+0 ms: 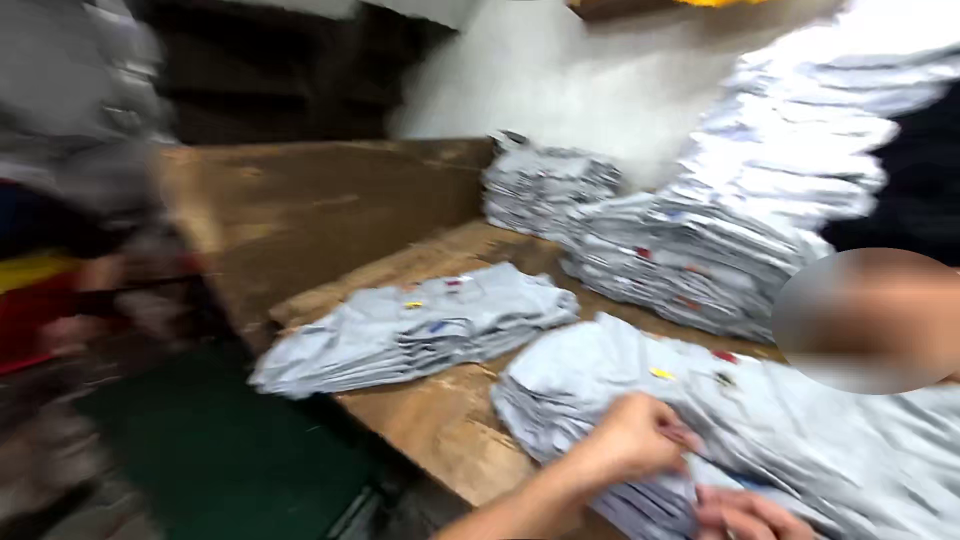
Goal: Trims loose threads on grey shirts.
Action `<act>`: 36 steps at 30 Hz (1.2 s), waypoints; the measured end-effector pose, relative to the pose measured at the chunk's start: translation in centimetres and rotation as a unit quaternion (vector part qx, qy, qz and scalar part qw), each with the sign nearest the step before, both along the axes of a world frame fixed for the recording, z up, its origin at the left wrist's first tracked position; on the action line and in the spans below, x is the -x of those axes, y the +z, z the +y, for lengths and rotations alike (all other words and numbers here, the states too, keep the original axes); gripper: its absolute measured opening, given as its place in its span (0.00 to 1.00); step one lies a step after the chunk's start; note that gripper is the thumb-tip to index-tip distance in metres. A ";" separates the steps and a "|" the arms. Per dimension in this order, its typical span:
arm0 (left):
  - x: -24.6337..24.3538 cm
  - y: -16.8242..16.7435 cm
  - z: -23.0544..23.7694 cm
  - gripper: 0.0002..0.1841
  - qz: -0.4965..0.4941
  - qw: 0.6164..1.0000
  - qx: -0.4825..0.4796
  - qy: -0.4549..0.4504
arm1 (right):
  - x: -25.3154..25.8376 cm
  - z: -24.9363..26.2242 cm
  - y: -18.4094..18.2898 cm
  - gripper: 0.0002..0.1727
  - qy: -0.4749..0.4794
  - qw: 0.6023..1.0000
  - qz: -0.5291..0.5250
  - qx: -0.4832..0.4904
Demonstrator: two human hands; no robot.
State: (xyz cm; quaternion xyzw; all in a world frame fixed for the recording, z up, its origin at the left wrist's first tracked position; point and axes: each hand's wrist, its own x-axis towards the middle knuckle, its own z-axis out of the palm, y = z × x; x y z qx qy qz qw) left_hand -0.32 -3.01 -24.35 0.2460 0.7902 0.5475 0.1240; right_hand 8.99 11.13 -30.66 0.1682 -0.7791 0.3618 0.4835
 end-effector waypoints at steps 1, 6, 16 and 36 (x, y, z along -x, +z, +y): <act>0.0 0.4 -0.4 0.13 -0.006 0.999 0.019 0.028 | 0.0 0.3 0.5 0.02 -0.056 0.998 0.003 0.014; 0.1 1.4 -2.7 0.16 0.029 0.987 0.147 0.052 | -1.0 1.6 3.0 0.27 -0.174 0.959 -0.211 -0.076; -1.3 -1.2 -0.8 0.12 -0.043 0.998 0.019 0.032 | 0.1 -0.3 -0.1 0.04 0.015 0.990 -0.074 0.121; 0.1 -1.0 -1.6 0.12 0.244 0.962 0.106 -0.062 | -2.0 3.3 -1.4 0.10 0.032 0.999 -0.023 -0.001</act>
